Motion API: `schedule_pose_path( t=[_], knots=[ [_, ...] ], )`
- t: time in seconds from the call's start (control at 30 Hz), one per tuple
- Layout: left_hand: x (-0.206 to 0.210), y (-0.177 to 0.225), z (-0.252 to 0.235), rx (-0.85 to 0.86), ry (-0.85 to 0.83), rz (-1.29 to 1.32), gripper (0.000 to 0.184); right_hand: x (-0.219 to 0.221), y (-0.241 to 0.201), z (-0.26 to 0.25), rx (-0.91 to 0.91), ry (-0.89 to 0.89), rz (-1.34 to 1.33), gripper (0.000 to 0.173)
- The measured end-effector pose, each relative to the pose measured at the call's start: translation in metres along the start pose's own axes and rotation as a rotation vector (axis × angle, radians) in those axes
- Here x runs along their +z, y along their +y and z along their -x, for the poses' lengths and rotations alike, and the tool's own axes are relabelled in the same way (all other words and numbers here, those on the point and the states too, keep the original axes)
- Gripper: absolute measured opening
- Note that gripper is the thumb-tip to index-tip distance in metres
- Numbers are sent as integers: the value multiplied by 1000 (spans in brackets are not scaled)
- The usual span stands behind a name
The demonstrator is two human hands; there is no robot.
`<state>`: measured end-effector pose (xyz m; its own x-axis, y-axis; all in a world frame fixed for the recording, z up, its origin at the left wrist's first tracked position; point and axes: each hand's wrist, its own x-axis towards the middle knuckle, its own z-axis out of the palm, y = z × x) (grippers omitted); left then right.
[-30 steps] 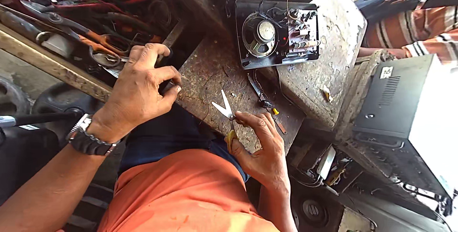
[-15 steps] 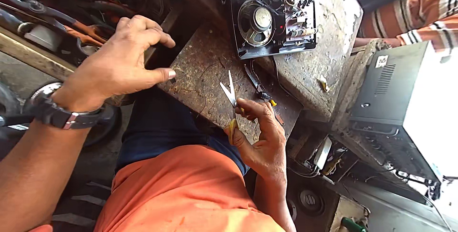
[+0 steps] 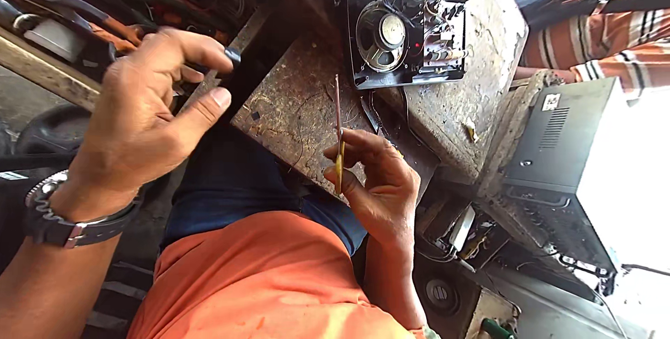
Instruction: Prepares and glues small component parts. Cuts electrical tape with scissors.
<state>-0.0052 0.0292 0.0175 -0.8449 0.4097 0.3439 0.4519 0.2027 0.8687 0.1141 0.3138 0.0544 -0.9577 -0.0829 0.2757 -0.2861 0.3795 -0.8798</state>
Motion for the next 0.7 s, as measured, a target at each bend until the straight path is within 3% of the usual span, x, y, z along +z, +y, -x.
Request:
schedule_pose_path(
  t=[0.13, 0.37, 0.47, 0.57, 0.63, 0.7],
  knots=[
    [15, 7, -10, 39, 162, 422, 39, 5, 1, -17, -16, -56, -89, 45],
    [40, 15, -25, 16, 289, 499, 48, 2, -1, -36, 82, -260, -416, 48],
    [50, 19, -27, 22, 293, 536, 51, 4, 1, -33, 187, -200, -642, 48],
    [58, 26, -25, 26, 268, 544, 52, 9, 3, -30, 211, -28, -660, 59],
    [64, 35, -21, 7, 251, 554, 54, 16, 3, -27, 203, 90, -653, 39],
    [70, 45, -14, -40, 230, 566, 54, 24, 2, -25, 207, 178, -671, 32]
  ],
)
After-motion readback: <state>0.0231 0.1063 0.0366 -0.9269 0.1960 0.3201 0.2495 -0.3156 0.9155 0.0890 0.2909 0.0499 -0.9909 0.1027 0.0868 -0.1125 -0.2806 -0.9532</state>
